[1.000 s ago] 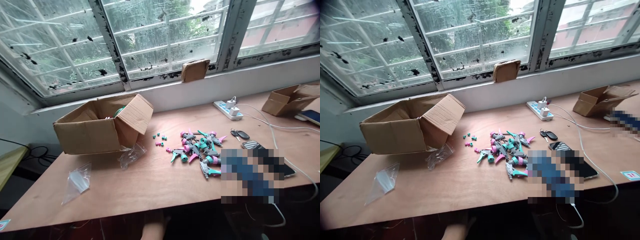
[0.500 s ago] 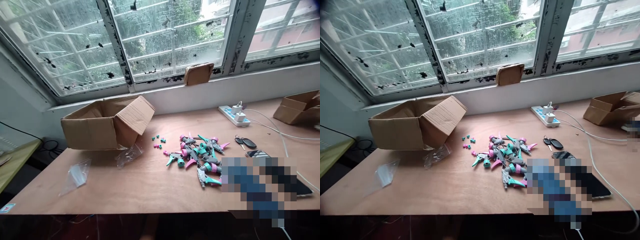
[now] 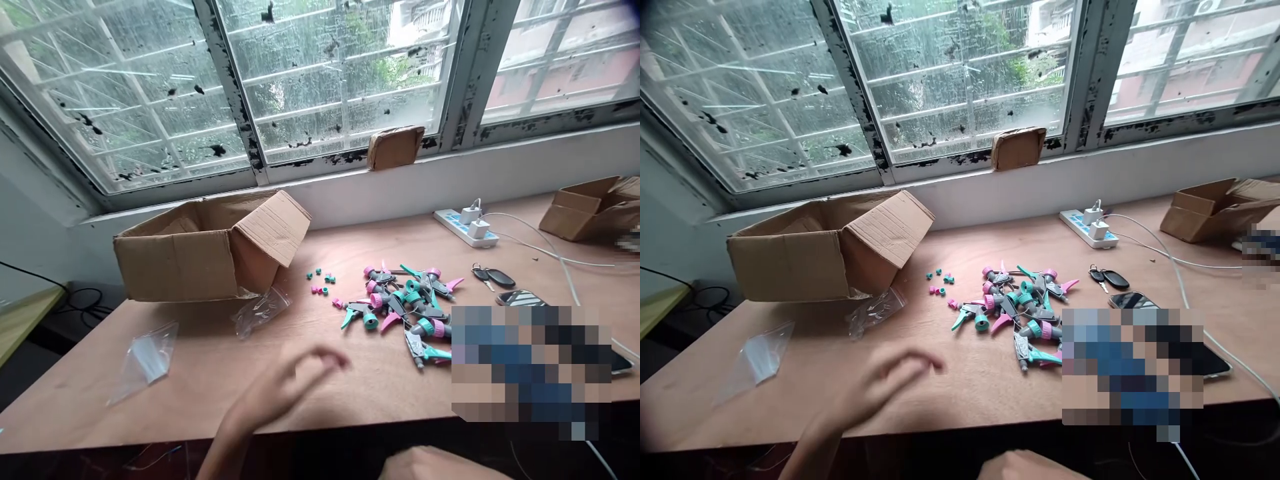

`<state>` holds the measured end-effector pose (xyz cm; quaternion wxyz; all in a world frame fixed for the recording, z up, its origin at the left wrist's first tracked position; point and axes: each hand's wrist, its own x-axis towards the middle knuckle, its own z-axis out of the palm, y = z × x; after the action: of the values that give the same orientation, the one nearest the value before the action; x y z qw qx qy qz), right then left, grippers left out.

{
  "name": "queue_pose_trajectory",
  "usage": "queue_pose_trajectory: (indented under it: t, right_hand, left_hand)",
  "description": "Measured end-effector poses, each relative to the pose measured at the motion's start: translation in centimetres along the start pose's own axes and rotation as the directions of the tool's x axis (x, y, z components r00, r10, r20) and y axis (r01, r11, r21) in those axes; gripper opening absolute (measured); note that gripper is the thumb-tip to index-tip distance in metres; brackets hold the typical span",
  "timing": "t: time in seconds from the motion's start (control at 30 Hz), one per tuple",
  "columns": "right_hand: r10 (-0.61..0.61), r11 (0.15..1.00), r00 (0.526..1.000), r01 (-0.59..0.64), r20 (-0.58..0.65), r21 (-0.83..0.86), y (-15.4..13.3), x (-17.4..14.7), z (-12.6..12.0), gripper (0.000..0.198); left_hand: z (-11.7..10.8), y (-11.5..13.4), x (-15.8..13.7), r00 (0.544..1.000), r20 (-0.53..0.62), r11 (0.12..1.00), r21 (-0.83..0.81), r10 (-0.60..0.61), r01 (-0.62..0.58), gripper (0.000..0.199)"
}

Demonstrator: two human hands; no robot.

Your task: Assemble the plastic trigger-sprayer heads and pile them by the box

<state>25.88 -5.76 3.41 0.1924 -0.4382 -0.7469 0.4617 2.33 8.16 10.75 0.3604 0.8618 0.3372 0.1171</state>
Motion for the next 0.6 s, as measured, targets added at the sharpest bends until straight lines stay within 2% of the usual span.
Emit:
queue_pose_trajectory:
  t: [0.03,0.07,0.13,0.2,0.3,0.43,0.6]
  right_hand:
    - [-0.028,1.000,1.000,0.028,0.001,0.008,-1.2,0.0,-0.7,0.023]
    - [-0.065,0.998,0.998,0.065,0.014,0.015,-2.2,0.1,-1.5,0.025]
    - [-0.093,0.996,0.990,0.094,-0.104,0.003,-3.5,0.7,-2.5,0.028]
    - [-0.130,0.990,0.959,0.110,-0.251,-0.093,-3.5,1.8,-3.1,0.031]
    - [-0.112,0.987,0.903,0.052,-0.415,-0.154,-1.8,3.7,-3.5,0.034]
    - [-0.029,0.999,0.912,0.045,-0.409,0.030,0.1,4.7,-4.1,0.033]
    - [-0.016,0.995,0.924,0.054,-0.382,0.088,0.0,4.2,-4.4,0.032]
  left_hand:
    - [-1.4,0.0,2.3,0.978,-0.170,0.982,0.166,0.118,-0.089,0.030]
    - [-2.5,-0.1,4.7,0.930,-0.292,0.931,0.345,0.224,-0.116,0.032]
    - [-3.5,-1.0,8.9,0.897,-0.346,0.895,0.432,0.276,-0.109,0.025]
    - [-3.2,-2.2,11.5,0.889,-0.324,0.855,0.502,0.323,-0.128,0.022]
    - [-1.6,-3.7,12.4,0.889,-0.225,0.786,0.583,0.398,-0.205,0.027]
    - [-0.5,-5.0,12.0,0.888,-0.193,0.747,0.630,0.417,-0.214,0.034]
    - [-1.1,-6.2,13.2,0.883,-0.241,0.758,0.629,0.403,-0.174,0.021]
